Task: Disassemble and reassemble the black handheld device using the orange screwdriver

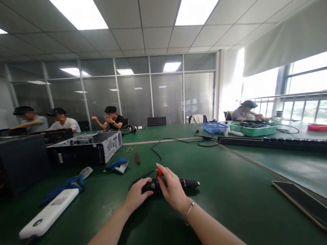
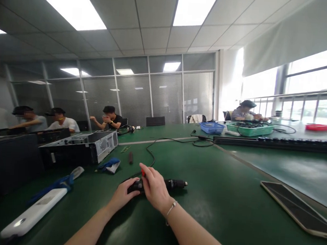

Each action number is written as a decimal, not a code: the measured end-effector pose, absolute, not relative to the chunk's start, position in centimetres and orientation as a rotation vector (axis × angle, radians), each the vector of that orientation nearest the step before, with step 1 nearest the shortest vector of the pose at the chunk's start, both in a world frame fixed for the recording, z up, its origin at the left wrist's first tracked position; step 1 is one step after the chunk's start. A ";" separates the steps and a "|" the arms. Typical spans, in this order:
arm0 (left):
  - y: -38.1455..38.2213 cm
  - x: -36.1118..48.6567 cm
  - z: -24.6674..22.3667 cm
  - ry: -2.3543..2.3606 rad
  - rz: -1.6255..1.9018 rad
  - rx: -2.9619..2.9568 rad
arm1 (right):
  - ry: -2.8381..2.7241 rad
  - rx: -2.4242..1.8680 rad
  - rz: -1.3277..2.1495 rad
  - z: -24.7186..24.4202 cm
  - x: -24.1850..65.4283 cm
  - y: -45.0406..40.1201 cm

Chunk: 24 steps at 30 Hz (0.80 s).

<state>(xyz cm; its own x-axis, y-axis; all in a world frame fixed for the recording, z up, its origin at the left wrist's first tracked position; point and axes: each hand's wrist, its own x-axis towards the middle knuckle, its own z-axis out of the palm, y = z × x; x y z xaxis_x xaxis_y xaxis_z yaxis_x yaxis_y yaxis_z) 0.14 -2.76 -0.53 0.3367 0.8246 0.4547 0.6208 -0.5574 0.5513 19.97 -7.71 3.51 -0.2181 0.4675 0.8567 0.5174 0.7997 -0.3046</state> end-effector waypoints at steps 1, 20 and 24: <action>-2.7 0.1 -0.6 1.291 1.042 2.323 | -1.855 -0.758 -0.059 3.6 19.9 -7.8; -2.5 0.0 -1.0 1.270 1.039 2.356 | -1.847 -0.793 -0.059 3.5 20.2 -7.7; -2.6 0.0 -1.0 1.263 1.035 2.348 | -1.867 -0.754 -0.051 3.5 20.2 -7.8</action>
<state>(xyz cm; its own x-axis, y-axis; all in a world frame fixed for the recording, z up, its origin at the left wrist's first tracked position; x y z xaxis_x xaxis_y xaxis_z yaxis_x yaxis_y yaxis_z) 0.02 -2.62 -0.96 0.3609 0.8113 0.4600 0.6101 -0.5784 0.5415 20.21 -7.82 3.48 -0.2284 0.4729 0.8510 0.5187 0.7988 -0.3047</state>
